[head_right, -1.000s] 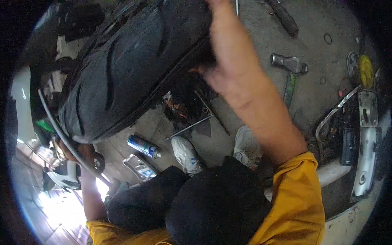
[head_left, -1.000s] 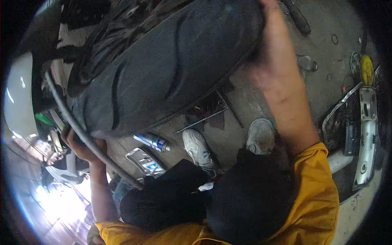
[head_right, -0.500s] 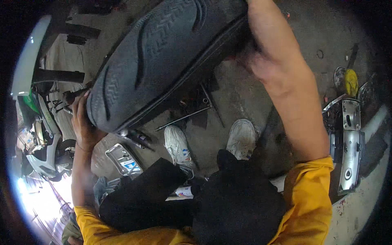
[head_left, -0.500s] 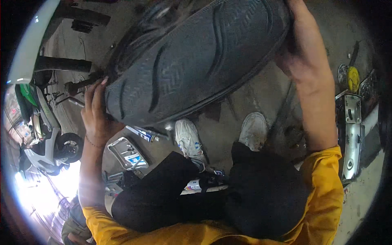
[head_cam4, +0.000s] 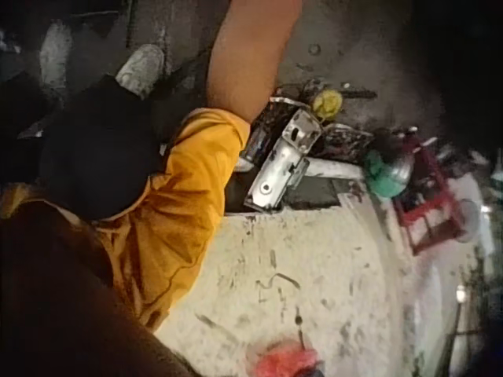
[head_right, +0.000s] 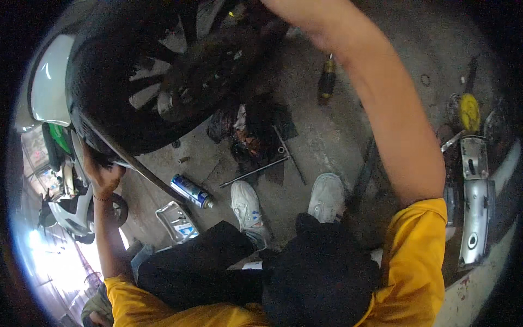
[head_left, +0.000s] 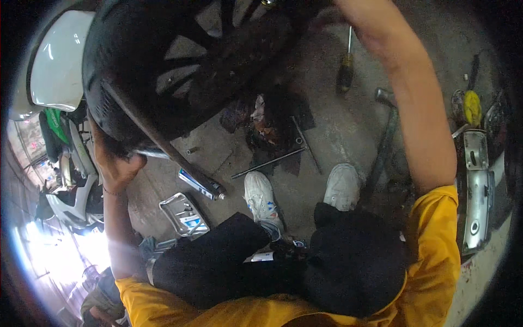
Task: The person removes bearings from a motorcycle wheel by inserting a metal rod into the wheel hub, hammering it with a hammer to knock out internal parts, and turning the wheel over to repeat the process on the other side.
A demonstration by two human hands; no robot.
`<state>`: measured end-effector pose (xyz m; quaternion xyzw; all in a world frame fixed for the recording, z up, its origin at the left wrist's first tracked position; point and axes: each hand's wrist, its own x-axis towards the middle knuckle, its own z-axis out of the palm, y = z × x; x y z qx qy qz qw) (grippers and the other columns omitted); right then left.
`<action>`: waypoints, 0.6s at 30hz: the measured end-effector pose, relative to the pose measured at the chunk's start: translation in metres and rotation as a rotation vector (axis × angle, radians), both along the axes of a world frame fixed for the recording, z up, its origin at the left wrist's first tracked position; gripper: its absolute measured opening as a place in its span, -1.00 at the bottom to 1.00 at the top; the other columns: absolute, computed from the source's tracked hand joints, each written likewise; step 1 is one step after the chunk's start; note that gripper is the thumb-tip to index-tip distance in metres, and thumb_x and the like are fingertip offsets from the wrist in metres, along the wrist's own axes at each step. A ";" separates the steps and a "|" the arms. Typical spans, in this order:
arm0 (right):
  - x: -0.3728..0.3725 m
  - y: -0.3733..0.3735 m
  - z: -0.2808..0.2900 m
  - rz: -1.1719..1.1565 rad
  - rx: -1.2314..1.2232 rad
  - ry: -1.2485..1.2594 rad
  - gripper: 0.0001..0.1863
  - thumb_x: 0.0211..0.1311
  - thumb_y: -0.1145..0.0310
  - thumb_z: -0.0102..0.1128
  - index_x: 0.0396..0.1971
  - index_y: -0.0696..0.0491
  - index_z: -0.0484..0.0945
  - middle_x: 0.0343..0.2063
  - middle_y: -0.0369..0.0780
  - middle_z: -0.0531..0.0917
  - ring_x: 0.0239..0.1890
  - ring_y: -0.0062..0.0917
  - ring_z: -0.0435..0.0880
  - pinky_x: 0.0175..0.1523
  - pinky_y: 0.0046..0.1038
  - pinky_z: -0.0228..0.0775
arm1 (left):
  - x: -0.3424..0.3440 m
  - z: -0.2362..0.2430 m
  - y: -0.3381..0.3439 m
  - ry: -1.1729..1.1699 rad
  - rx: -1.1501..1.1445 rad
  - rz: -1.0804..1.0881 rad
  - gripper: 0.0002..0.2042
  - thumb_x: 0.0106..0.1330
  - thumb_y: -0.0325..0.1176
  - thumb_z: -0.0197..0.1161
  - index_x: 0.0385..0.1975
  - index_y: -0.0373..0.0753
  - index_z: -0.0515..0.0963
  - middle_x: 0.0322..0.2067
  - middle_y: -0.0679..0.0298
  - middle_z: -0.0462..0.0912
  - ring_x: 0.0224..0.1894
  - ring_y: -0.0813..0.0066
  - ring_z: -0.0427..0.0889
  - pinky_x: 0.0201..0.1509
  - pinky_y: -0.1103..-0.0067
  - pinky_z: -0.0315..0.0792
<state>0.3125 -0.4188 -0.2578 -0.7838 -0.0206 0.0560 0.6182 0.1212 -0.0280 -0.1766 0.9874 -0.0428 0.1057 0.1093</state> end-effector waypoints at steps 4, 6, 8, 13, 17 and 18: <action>0.014 0.012 -0.025 0.049 0.180 -0.076 0.01 0.20 -0.06 0.23 0.31 0.41 -0.04 0.01 0.10 0.55 0.14 -0.23 0.50 0.24 -0.39 0.28 | 0.010 0.003 0.031 0.034 0.402 -0.067 0.08 -0.19 -0.13 0.58 0.32 -0.44 0.06 0.17 -0.05 0.33 0.23 0.09 0.33 0.35 0.33 0.18; -0.002 0.033 -0.049 0.053 0.353 -0.401 -0.27 0.22 0.05 0.23 0.16 0.34 0.27 -0.05 0.05 0.60 0.04 -0.28 0.58 0.11 -0.35 0.39 | 0.021 -0.001 -0.009 -0.036 0.248 0.028 0.00 -0.10 -0.05 0.57 0.27 -0.44 0.13 0.15 -0.03 0.34 0.21 0.05 0.33 0.31 0.28 0.21; -0.004 0.030 -0.083 -0.071 0.366 -0.345 -0.41 0.23 0.12 0.22 0.05 0.30 0.35 -0.09 0.03 0.61 -0.01 -0.29 0.60 0.05 -0.33 0.42 | 0.037 -0.010 -0.018 -0.108 0.051 0.102 -0.02 -0.06 -0.02 0.56 0.25 -0.43 0.12 0.17 -0.02 0.31 0.19 0.06 0.36 0.22 0.29 0.31; -0.059 0.097 -0.168 -0.205 0.335 -0.462 -0.68 -0.04 0.38 0.29 -0.24 0.19 0.55 -0.41 0.00 0.59 -0.36 -0.14 0.63 -0.27 -0.26 0.52 | 0.018 0.004 -0.003 -0.112 0.176 0.069 -0.24 0.07 0.24 0.34 -0.01 -0.39 0.39 -0.10 0.10 0.52 -0.12 0.29 0.54 -0.13 0.42 0.45; -0.088 0.111 -0.162 -0.022 0.391 -0.347 -0.56 0.01 0.48 0.26 -0.03 0.20 0.48 -0.32 -0.07 0.57 -0.38 -0.27 0.63 -0.29 -0.34 0.51 | -0.006 0.040 0.031 -0.091 0.330 0.070 -0.28 0.11 0.29 0.26 -0.11 -0.37 0.45 -0.19 0.14 0.56 -0.21 0.36 0.55 -0.22 0.45 0.45; -0.090 0.116 -0.166 -0.031 0.398 -0.330 -0.56 0.01 0.48 0.26 -0.03 0.20 0.48 -0.32 -0.07 0.57 -0.38 -0.27 0.63 -0.29 -0.34 0.51 | -0.010 0.047 0.039 -0.087 0.349 0.065 -0.29 0.12 0.30 0.24 -0.13 -0.36 0.46 -0.22 0.15 0.56 -0.23 0.37 0.55 -0.24 0.46 0.44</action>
